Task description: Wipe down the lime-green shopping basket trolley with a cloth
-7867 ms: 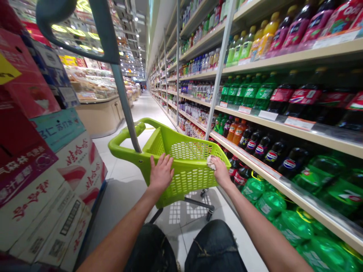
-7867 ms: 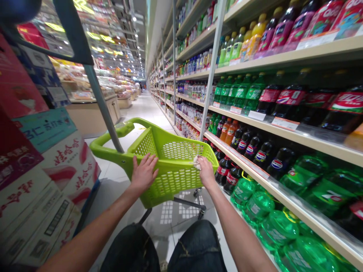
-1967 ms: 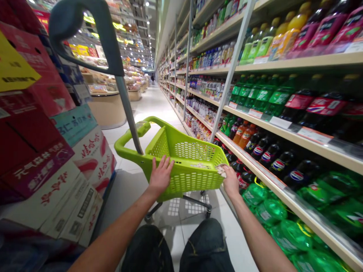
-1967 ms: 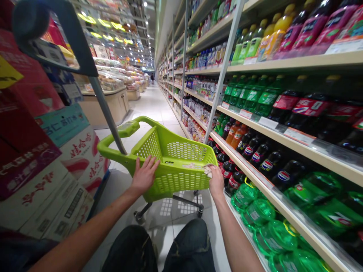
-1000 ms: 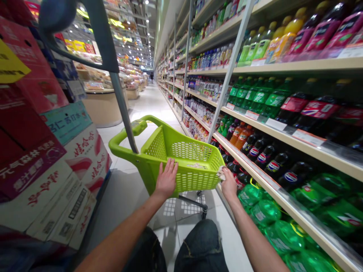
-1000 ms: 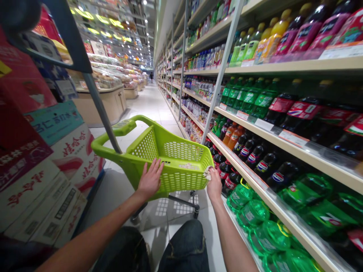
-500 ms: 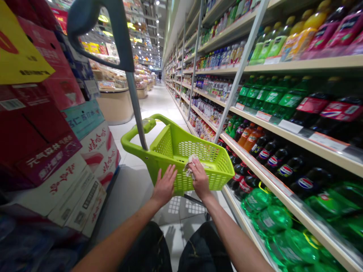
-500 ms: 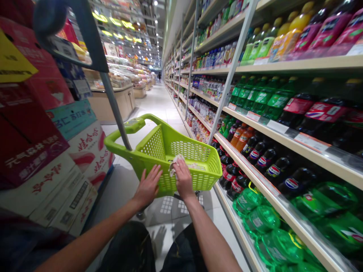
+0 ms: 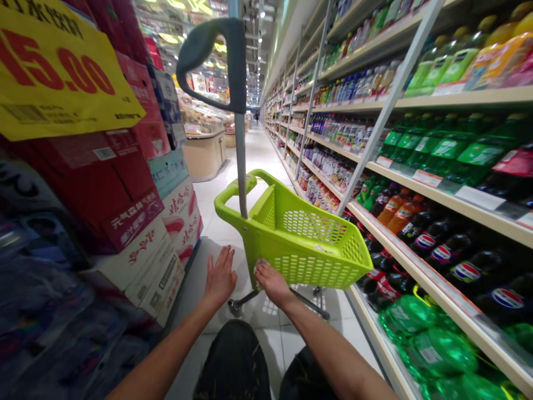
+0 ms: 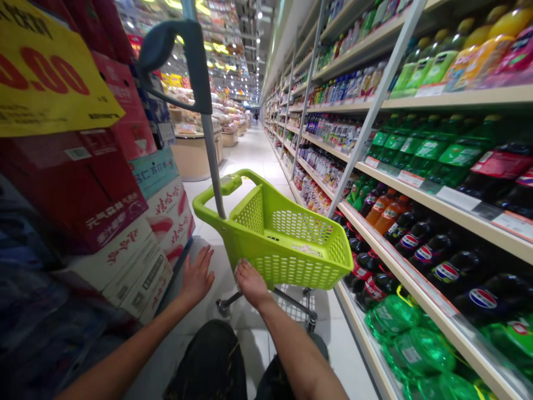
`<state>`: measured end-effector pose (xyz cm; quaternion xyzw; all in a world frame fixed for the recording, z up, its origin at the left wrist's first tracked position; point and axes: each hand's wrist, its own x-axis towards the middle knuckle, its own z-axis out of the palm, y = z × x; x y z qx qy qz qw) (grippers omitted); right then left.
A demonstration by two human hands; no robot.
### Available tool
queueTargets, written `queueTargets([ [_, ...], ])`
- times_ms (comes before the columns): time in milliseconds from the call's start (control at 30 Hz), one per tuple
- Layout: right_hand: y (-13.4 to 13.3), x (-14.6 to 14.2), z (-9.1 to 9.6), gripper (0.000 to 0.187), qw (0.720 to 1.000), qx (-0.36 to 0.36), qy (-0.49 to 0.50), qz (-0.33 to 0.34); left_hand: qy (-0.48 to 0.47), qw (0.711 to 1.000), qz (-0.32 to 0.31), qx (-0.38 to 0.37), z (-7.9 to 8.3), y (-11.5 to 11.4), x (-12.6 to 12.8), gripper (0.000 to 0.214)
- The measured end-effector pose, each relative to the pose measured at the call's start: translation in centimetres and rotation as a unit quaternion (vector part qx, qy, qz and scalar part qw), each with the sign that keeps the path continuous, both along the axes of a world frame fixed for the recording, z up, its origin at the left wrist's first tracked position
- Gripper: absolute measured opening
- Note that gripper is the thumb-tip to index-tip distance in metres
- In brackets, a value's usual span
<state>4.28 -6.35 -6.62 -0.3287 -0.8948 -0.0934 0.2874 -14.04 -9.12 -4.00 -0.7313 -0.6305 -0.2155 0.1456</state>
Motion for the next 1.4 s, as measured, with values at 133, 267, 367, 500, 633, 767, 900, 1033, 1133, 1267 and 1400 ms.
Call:
queueTargets([
  [133,-0.1,2.3,4.0,0.038,0.99,0.038,0.124,-0.057,-0.015,1.0,-0.005,-0.004,0.1,-0.3,0.6,0.054],
  [267,0.6,4.7,4.9,0.044,0.98,0.065,0.164,-0.087,-0.024,0.999,-0.048,-0.011,1.1,-0.3,3.3,0.056],
  [367,-0.2,6.1,0.9,0.039,0.99,0.055,0.114,-0.067,-0.015,0.995,-0.092,-0.03,1.3,-0.5,5.6,0.055],
  [500,-1.9,7.6,-1.4,0.035,0.992,0.029,0.088,-0.085,-0.002,0.991,-0.126,-0.053,1.2,-0.8,7.6,0.058],
  [633,-1.8,9.6,2.1,0.041,0.977,0.046,0.139,-0.155,0.006,0.989,-0.139,-0.057,1.3,-0.6,9.2,0.06],
  [767,-1.7,11.9,1.3,0.038,0.976,0.049,0.133,-0.167,0.015,0.985,-0.163,-0.055,1.5,-0.5,11.4,0.06],
  [900,-3.3,13.3,-2.7,0.035,0.984,0.002,0.084,-0.155,0.036,0.977,-0.2,-0.064,1.2,-0.5,13.2,0.058],
  [1033,-3.6,14.2,-1.0,0.044,0.977,-0.001,0.118,-0.179,0.049,0.973,-0.215,-0.062,0.8,-0.2,14.4,0.055],
  [1133,-2.5,15.0,1.1,0.046,0.969,0.045,0.153,-0.19,0.06,0.972,-0.22,-0.062,0.8,0.0,15.5,0.055],
  [1267,-2.3,16.1,-1.4,0.044,0.971,0.043,0.132,-0.196,0.072,0.967,-0.236,-0.067,1.2,-0.1,16.7,0.056],
  [1400,-4.1,17.0,-4.0,0.04,0.976,0.021,0.105,-0.192,0.077,0.963,-0.248,-0.07,1.2,-0.2,17.1,0.056],
])
